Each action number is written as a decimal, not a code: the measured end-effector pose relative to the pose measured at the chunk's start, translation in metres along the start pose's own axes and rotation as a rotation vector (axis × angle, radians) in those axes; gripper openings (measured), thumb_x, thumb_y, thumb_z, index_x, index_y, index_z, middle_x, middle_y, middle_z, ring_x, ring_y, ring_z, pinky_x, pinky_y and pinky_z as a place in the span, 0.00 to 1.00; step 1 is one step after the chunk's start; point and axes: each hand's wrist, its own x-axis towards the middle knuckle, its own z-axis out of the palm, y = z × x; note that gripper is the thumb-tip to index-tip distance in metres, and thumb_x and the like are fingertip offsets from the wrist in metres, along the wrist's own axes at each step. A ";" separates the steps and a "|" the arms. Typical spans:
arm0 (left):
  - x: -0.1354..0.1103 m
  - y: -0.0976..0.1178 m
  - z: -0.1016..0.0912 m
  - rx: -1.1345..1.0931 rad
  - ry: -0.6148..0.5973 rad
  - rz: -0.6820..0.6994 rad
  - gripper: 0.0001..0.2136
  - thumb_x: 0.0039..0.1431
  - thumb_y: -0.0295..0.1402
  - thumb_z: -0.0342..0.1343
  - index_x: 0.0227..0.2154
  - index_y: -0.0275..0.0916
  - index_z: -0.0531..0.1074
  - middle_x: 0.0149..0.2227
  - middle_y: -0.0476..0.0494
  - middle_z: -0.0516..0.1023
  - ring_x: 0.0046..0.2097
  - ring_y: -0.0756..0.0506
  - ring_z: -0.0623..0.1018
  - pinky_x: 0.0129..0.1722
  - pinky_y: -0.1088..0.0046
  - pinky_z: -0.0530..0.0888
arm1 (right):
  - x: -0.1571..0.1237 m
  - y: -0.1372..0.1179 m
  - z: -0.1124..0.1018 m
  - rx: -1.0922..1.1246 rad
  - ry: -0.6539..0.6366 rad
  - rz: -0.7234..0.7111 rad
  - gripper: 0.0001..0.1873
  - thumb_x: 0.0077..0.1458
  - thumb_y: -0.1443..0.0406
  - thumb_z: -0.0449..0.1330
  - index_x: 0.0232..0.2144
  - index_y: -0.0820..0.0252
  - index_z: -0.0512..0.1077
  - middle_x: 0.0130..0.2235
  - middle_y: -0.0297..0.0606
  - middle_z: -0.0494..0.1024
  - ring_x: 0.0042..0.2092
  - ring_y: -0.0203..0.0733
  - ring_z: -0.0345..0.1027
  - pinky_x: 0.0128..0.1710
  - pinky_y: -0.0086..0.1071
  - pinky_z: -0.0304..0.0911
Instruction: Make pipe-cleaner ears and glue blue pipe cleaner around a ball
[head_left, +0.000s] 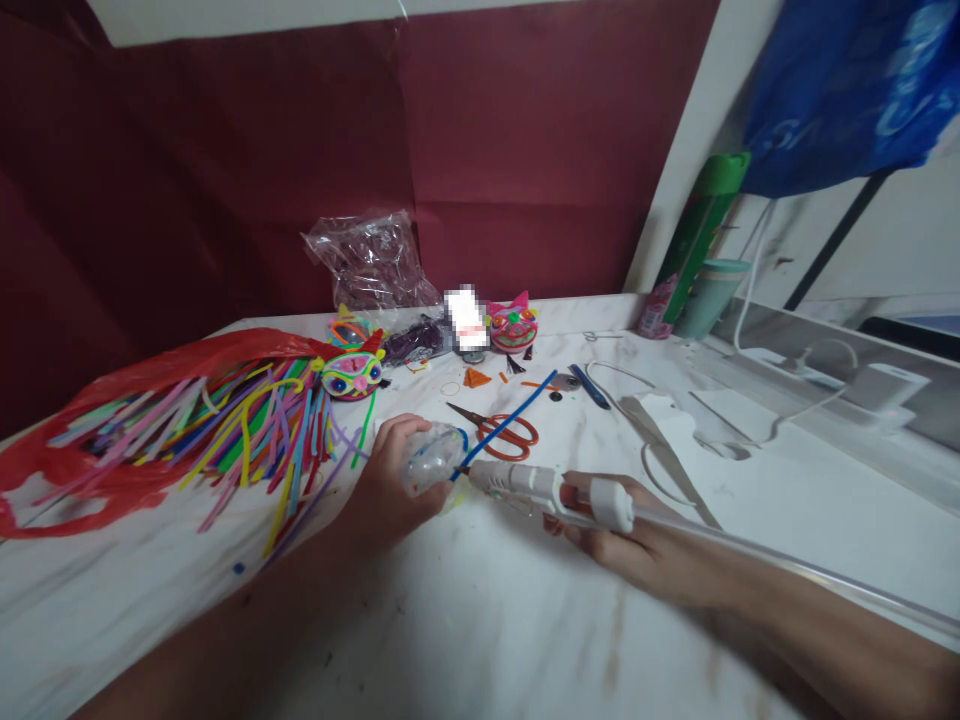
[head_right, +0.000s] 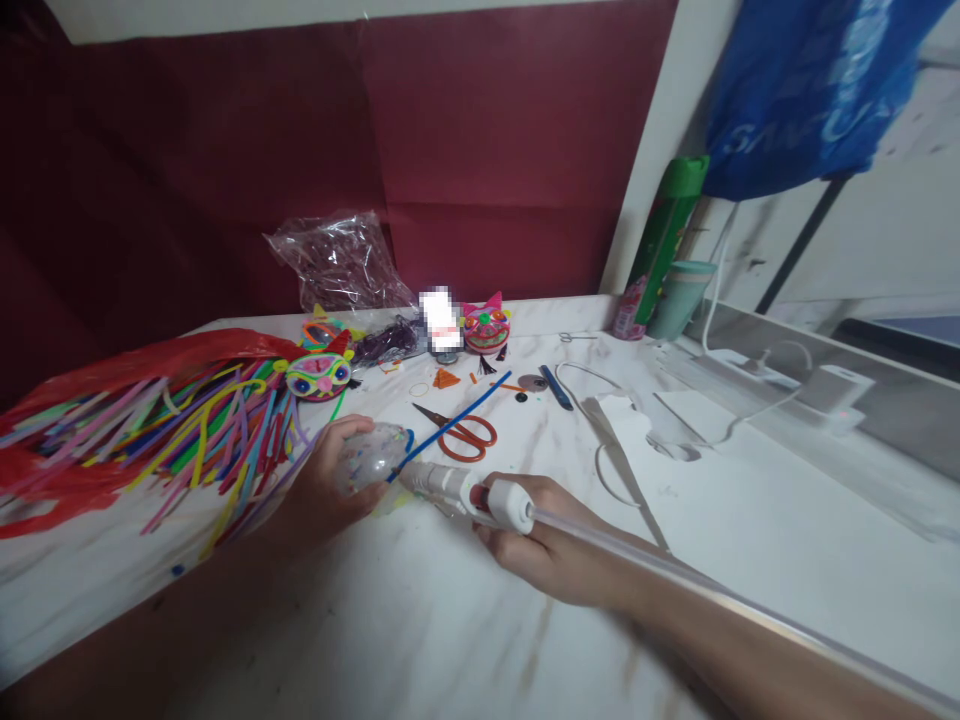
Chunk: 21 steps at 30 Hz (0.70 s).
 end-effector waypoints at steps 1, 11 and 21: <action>0.000 0.000 0.000 -0.002 0.001 -0.002 0.24 0.43 0.32 0.59 0.46 0.41 0.63 0.48 0.37 0.68 0.52 0.36 0.70 0.53 0.55 0.69 | 0.000 0.000 0.000 0.002 -0.001 -0.003 0.08 0.53 0.68 0.46 0.29 0.58 0.66 0.27 0.34 0.70 0.28 0.37 0.65 0.26 0.28 0.62; 0.001 0.002 -0.001 -0.017 -0.002 -0.032 0.24 0.42 0.32 0.59 0.46 0.41 0.63 0.47 0.37 0.68 0.52 0.36 0.70 0.53 0.55 0.69 | 0.000 0.003 -0.003 -0.065 0.044 0.006 0.08 0.53 0.69 0.48 0.29 0.58 0.67 0.27 0.34 0.72 0.28 0.37 0.65 0.27 0.28 0.63; 0.001 0.005 -0.002 -0.028 -0.008 -0.049 0.24 0.42 0.32 0.59 0.45 0.42 0.63 0.47 0.37 0.68 0.52 0.37 0.70 0.53 0.54 0.68 | 0.000 -0.001 -0.003 -0.082 0.033 0.057 0.09 0.52 0.68 0.47 0.28 0.58 0.66 0.27 0.34 0.71 0.28 0.38 0.65 0.27 0.29 0.62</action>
